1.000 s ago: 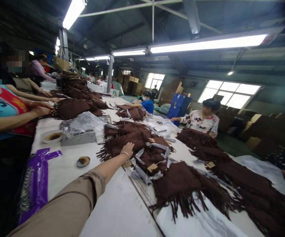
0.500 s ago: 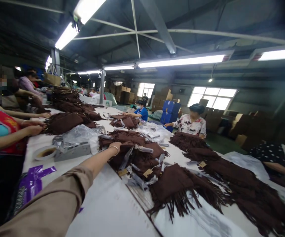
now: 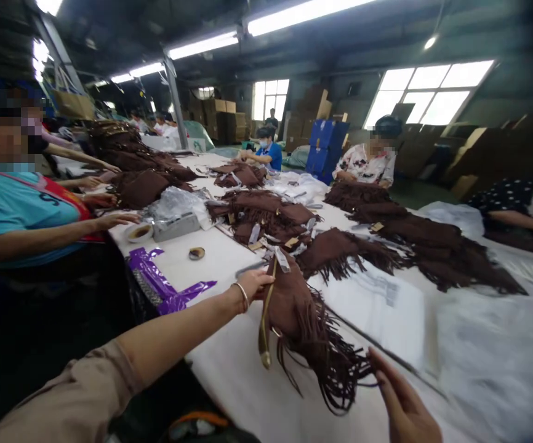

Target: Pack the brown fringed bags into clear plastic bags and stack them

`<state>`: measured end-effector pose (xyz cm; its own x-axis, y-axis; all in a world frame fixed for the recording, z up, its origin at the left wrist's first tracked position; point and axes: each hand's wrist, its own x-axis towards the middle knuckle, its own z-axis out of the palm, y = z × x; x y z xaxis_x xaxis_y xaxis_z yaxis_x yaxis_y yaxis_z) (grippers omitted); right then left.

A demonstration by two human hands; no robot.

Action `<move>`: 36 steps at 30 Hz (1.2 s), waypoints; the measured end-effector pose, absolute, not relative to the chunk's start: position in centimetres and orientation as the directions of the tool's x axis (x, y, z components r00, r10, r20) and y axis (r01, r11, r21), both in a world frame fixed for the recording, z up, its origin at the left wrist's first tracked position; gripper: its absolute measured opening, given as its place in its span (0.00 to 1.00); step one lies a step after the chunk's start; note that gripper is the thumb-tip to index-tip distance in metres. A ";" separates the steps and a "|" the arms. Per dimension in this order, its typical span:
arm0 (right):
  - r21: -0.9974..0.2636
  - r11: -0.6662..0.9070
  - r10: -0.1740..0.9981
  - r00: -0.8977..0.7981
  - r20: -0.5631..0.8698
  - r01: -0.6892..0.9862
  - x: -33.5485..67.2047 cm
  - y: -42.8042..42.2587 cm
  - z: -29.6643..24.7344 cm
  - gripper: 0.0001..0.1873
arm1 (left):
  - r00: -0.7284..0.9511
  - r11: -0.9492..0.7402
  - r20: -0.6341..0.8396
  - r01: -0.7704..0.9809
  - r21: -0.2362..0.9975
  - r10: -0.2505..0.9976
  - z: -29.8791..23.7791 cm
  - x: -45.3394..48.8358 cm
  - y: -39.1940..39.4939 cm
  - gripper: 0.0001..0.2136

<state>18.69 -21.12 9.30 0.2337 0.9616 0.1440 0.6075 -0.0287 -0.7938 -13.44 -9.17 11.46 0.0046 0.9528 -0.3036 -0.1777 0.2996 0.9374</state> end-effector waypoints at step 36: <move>0.107 0.486 0.768 -0.482 0.421 0.868 22.3 -15.9 18.0 0.39 | 0.497 0.440 -0.029 -0.737 0.513 0.867 13.2 -3.3 -6.3 0.27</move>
<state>22.29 -15.92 17.96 -0.4820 0.7682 0.4213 0.8675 0.4859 0.1066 -3.26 -6.33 13.17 0.4973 0.8671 -0.0286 -0.7370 0.4397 0.5134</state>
